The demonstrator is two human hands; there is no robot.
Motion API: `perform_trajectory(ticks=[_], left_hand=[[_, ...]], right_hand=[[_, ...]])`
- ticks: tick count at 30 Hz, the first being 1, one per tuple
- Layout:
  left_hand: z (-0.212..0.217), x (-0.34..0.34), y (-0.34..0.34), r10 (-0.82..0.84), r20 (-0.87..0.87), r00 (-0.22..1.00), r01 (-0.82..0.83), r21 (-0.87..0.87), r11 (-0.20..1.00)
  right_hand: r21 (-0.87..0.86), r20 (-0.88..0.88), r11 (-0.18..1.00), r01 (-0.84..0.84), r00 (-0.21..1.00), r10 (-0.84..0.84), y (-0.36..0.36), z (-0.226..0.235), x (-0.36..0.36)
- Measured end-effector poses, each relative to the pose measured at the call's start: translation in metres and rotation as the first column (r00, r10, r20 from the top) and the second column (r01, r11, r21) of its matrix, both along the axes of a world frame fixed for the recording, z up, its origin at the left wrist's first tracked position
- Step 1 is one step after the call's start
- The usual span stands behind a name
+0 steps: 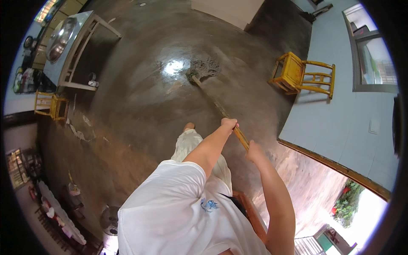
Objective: The person mops a concrete floor using a traditional string mop. They move through a cluttered room, sweeping the mop back and forth to clean the surface around furniture, a table, and a fan.
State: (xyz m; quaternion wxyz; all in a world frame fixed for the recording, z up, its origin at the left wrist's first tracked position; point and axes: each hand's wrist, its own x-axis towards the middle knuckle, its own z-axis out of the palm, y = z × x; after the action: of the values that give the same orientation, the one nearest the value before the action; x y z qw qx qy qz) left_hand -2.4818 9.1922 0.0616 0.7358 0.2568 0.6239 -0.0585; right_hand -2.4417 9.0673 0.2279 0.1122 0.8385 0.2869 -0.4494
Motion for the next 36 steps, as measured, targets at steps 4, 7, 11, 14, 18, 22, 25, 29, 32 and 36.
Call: perform_trajectory(ticks=[4, 7, 11, 14, 18, 22, 25, 29, 32, 36], left_hand=[[-0.037, -0.055, 0.013, 0.28, 0.052, 0.959, -0.276, -0.07, 0.959], [-0.031, -0.113, 0.04, 0.417, 0.057, 0.907, -0.406, -0.136, 0.904], [-0.02, -0.206, 0.088, 0.595, 0.035, 0.803, -0.585, -0.146, 0.798], [-0.034, -0.286, 0.122, 0.713, 0.034, 0.7, -0.703, -0.148, 0.696], [-0.064, -0.39, 0.149, 0.865, -0.033, 0.5, -0.86, -0.132, 0.493], [-0.068, -0.471, 0.155, 0.908, -0.085, 0.409, -0.905, -0.163, 0.393], [-0.07, -0.485, 0.149, 0.908, -0.15, 0.392, -0.913, -0.186, 0.363], [-0.091, -0.46, 0.134, 0.871, -0.2, 0.449, -0.883, -0.249, 0.398], [-0.118, -0.425, 0.114, 0.808, -0.155, 0.569, -0.807, -0.297, 0.511], [-0.119, -0.345, 0.096, 0.687, -0.147, 0.711, -0.697, -0.277, 0.662]], right_hand=[[0.007, 0.018, 0.977, -0.215, 0.976, 0.215, 0.041, 0.02, -0.037], [0.009, 0.022, 0.938, -0.347, 0.938, 0.347, 0.076, 0.021, -0.076], [0.055, -0.008, 0.862, -0.504, 0.863, 0.505, 0.137, 0.01, -0.142], [0.093, -0.03, 0.784, -0.613, 0.786, 0.618, 0.184, -0.007, -0.198], [0.167, -0.078, 0.732, -0.66, 0.731, 0.677, 0.235, -0.024, -0.286], [0.167, -0.117, 0.675, -0.718, 0.666, 0.737, 0.259, -0.044, -0.353], [0.137, -0.136, 0.653, -0.745, 0.639, 0.757, 0.261, -0.048, -0.362], [0.092, -0.131, 0.635, -0.767, 0.623, 0.771, 0.243, -0.063, -0.336], [0.061, -0.172, 0.692, -0.72, 0.675, 0.717, 0.225, -0.055, -0.294], [0.071, -0.116, 0.752, -0.655, 0.744, 0.658, 0.188, -0.045, -0.228]])
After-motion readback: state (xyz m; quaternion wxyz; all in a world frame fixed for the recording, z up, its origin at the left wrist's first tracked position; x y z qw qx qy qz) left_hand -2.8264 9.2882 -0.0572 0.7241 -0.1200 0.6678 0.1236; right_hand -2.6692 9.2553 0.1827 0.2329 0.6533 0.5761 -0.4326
